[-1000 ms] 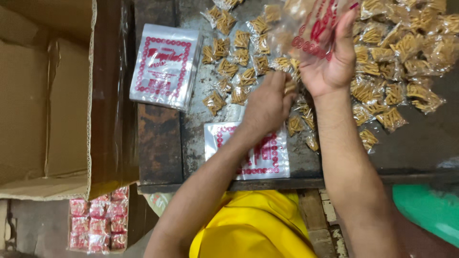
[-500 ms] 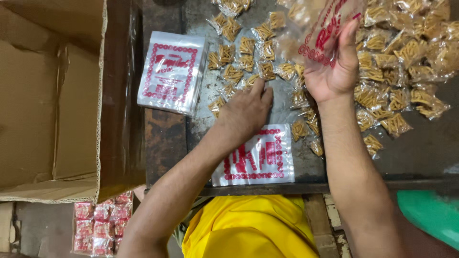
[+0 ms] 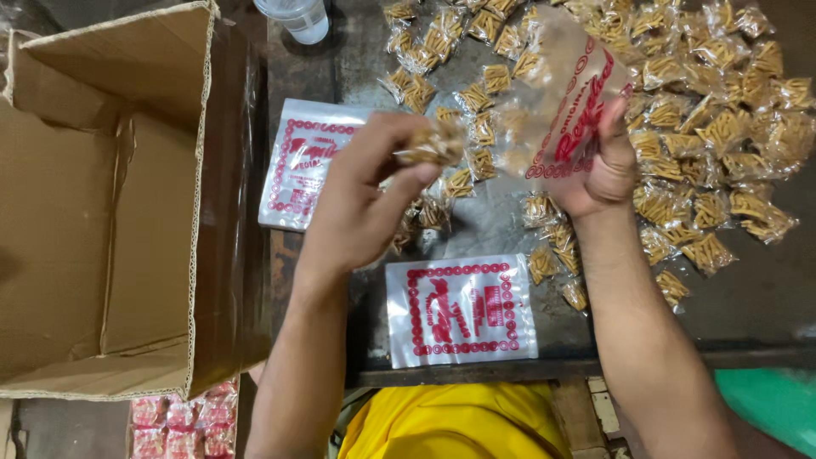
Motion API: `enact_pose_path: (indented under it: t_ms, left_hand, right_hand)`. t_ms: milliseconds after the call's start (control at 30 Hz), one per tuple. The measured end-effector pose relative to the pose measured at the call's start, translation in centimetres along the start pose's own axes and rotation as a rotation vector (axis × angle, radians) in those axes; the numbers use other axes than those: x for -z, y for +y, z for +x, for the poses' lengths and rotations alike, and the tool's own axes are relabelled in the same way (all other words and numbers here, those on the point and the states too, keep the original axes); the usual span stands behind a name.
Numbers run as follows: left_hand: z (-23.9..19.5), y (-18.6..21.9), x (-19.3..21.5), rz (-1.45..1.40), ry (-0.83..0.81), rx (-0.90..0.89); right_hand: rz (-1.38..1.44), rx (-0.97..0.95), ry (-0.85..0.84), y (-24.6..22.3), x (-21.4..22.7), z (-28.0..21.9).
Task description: The person sits on the floor and packs small, stick-like snacks into clear plastic bags with red branding. They pick up the snacks from a pile on a low table, place them into the bags, and then fold the tops of the bags to seal them.
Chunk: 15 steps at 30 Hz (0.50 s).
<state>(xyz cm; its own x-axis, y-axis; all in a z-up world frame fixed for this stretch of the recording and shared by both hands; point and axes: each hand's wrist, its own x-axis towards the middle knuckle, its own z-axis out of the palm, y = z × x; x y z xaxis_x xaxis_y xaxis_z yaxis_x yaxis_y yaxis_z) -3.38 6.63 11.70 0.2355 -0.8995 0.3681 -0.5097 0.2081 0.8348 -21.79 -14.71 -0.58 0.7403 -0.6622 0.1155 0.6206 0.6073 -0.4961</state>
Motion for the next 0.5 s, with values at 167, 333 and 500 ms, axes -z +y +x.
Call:
enact_pose_path:
  t_ms: [167, 333, 500]
  left_hand:
    - [-0.3, -1.6, -1.6, -0.130, 0.203, -0.182]
    - [0.1, -1.0, -2.4, 0.033, 0.156, -0.111]
    - [-0.3, -3.0, -1.7, 0.101, 0.142, -0.177]
  right_hand:
    - [-0.041, -0.036, -0.079, 0.4, 0.3, 0.3]
    - [-0.145, -0.011, -0.219, 0.6, 0.0, 0.6]
    - [-0.301, -0.016, -0.147, -0.4, 0.0, 0.3]
